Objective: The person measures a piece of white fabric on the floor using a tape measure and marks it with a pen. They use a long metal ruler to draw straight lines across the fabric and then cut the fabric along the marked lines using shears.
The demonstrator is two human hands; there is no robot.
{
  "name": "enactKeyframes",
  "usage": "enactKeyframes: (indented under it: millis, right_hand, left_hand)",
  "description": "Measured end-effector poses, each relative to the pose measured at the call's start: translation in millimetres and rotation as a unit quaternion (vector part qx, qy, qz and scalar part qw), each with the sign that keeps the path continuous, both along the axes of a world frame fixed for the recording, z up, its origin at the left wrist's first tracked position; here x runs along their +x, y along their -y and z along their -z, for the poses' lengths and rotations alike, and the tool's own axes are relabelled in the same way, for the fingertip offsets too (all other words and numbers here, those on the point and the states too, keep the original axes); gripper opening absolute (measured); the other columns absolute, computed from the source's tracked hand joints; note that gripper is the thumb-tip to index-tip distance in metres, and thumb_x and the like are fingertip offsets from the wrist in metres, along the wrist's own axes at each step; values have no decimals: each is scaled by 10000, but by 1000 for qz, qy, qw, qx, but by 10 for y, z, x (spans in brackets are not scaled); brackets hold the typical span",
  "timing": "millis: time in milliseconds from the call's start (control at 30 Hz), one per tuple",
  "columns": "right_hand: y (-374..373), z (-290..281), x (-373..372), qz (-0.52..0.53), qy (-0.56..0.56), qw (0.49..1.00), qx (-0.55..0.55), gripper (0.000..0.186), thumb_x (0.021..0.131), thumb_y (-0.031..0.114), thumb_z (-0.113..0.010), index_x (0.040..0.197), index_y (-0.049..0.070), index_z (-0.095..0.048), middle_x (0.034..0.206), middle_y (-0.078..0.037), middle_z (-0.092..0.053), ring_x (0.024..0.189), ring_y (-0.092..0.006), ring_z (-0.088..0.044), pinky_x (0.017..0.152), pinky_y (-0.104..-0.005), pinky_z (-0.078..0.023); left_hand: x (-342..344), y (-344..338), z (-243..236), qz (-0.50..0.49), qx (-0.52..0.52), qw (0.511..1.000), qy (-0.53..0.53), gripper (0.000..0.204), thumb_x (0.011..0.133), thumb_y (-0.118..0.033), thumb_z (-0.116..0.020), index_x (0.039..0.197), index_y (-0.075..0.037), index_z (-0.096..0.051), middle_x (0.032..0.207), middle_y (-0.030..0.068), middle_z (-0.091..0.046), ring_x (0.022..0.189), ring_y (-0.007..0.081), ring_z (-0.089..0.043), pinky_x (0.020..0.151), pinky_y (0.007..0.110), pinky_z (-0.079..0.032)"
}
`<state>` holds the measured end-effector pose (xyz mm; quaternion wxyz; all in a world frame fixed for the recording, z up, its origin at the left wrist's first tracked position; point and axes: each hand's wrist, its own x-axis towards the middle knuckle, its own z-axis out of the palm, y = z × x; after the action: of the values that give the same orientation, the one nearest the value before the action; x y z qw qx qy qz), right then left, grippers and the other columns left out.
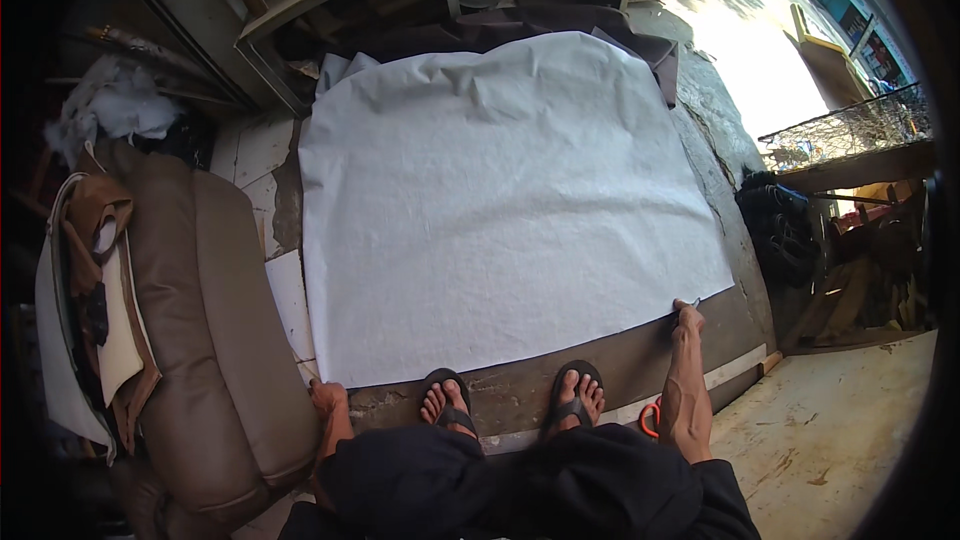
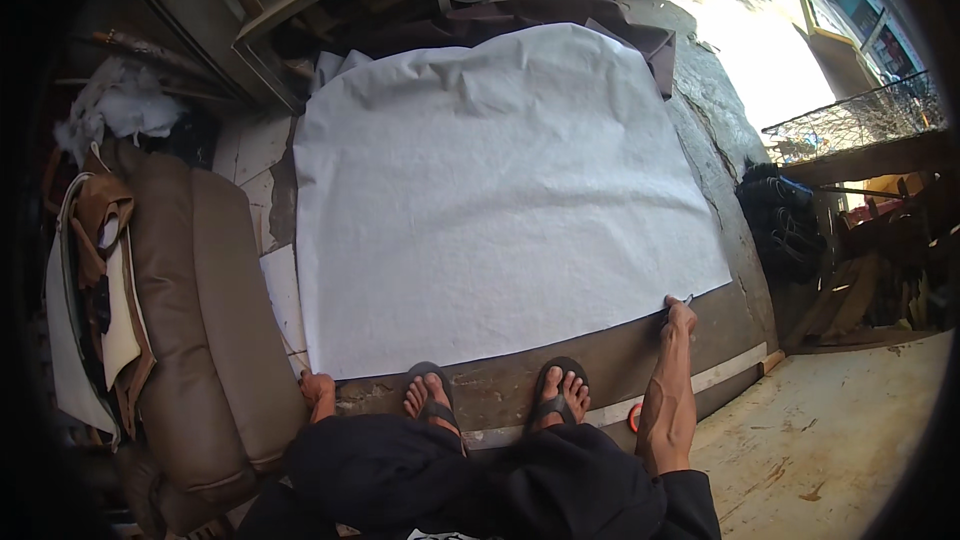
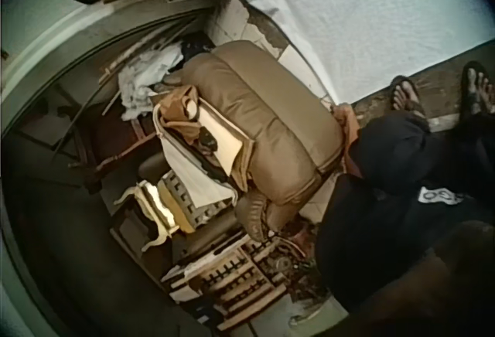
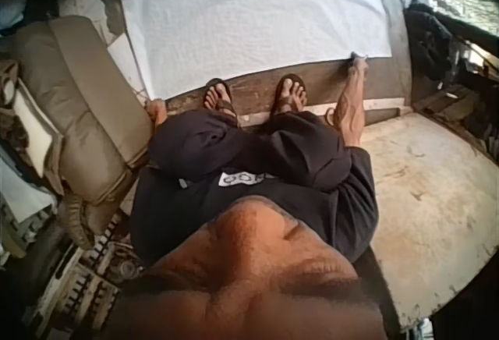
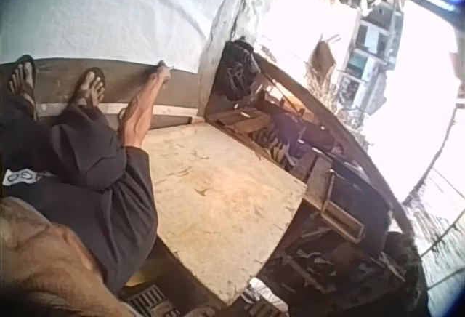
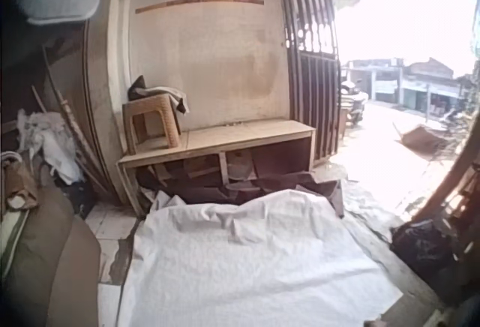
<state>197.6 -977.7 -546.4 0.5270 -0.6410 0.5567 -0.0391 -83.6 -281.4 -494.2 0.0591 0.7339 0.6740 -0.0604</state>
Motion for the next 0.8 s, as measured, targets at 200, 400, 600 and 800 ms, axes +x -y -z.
enactKeyframes:
  millis: [200,400,600,800]
  right_hand:
    - [204,35,-783,-72,-44,990,-115,424,699,198,-808,1001,-87,-723,1044,-205,-721,950,-276,-667,902,-368,-484]
    - [157,-226,-1082,-147,-123,897,-399,434,798,308,-684,1073,-26,-653,1010,-215,-655,990,-382,-642,871,-469,-491]
    - [-741,-552,-981,-361,-254,839,-318,407,851,227,-619,1221,57,-599,1198,-230,-575,1128,-408,-568,922,-509,-473]
    - [-1778,-705,-863,-615,111,710,-327,530,852,204,-655,1357,115,-521,1339,-175,-511,1312,-376,-449,1068,-564,-355]
  left_hand:
    - [-538,382,-65,-9,11,1000,-22,313,900,-180,-598,1181,-41,-606,1257,201,-594,1126,397,-615,949,518,-497]
    - [-715,624,-275,-19,1,996,-87,294,889,-155,-599,1156,-30,-607,1248,189,-589,1128,389,-605,950,520,-493]
    - [-215,1102,-659,81,-66,971,-213,276,878,-129,-601,1131,-19,-609,1239,177,-585,1130,381,-594,951,523,-489]
    - [474,1473,-283,457,-76,867,185,374,857,-156,-635,1202,-17,-605,1283,186,-539,1255,382,-461,1089,528,-358]
